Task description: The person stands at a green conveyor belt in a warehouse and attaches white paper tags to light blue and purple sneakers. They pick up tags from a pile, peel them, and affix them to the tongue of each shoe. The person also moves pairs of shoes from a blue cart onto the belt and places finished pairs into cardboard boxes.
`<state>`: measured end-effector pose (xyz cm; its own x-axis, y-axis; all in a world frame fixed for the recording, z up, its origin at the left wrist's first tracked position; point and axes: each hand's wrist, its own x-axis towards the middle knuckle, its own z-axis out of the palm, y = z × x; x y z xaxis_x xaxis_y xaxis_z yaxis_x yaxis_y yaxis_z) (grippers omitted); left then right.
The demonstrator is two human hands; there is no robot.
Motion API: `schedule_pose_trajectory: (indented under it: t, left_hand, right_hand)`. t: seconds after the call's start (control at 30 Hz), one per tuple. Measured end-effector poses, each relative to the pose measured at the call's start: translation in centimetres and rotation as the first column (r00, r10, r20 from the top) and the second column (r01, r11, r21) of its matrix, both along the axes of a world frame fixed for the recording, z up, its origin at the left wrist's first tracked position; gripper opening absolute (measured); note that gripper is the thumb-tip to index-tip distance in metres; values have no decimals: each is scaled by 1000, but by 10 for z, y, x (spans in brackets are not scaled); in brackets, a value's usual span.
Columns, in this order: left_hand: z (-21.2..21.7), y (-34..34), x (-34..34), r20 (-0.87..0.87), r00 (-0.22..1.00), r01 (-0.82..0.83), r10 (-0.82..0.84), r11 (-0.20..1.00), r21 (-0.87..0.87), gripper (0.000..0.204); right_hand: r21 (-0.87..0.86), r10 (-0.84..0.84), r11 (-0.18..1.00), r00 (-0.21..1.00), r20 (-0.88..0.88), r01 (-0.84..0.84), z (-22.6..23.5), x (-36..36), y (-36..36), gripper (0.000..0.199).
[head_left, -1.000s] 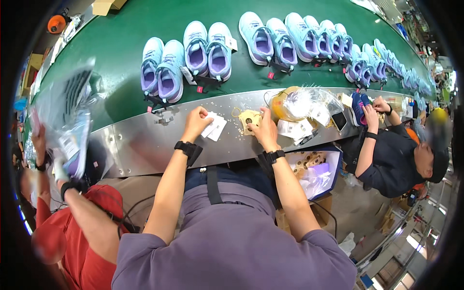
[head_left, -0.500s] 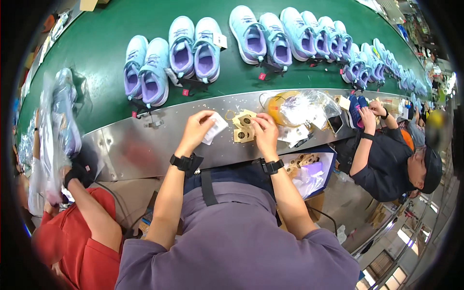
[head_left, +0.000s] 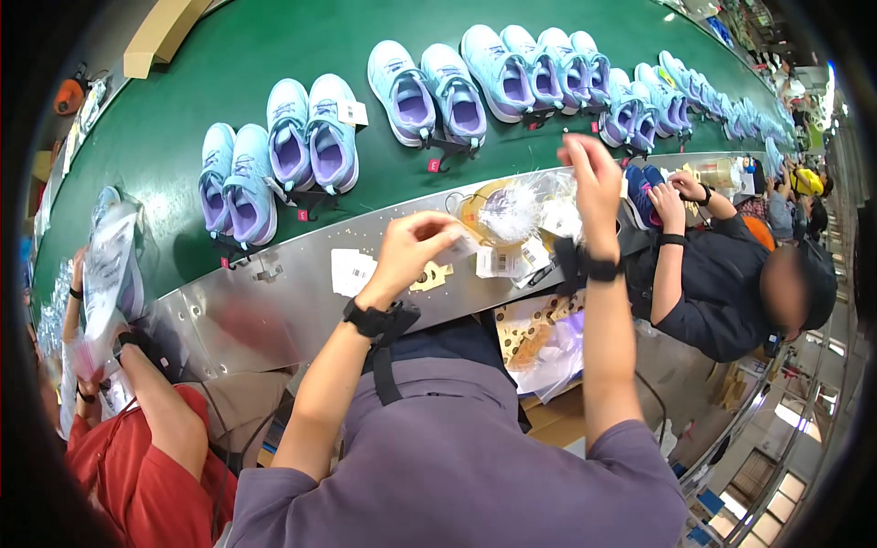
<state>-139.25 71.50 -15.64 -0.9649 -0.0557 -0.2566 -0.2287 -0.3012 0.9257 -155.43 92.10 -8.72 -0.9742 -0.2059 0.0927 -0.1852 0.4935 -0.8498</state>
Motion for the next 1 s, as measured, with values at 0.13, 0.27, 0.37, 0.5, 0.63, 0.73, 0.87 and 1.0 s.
schedule_pose_trajectory:
  t: [0.13,0.27,0.37,0.5,0.63,0.73,0.87,1.0]
  left_hand:
    - [1,33,-36,-143,978,138,-153,985,-105,15]
    - [-5,60,-72,-153,970,177,-189,980,-90,14]
    - [-38,70,-83,-39,977,204,-209,974,-100,16]
    - [-24,62,-72,-57,992,104,-110,991,-87,12]
    - [10,38,-43,20,974,-223,224,975,-10,15]
    - [37,35,-33,-50,899,-421,435,889,181,19]
    - [58,34,-34,-66,877,-455,475,868,201,18]
    - [68,34,-34,-65,885,-442,461,875,198,17]
  right_hand:
    - [278,-40,945,783,621,-172,-55,-76,18,41]
    - [-28,126,990,792,598,-137,-58,-73,22,23]
    - [-228,223,958,952,210,-174,-17,-44,10,17]
    - [-502,-91,863,960,-266,-57,31,11,15,11]
    - [-371,-52,928,995,-82,17,57,39,20,10]
    - [29,192,981,971,-143,-190,54,58,-17,21]
    - [184,325,941,905,-273,-282,47,66,-41,9]
    - [244,372,924,833,-410,-293,43,61,-51,9]
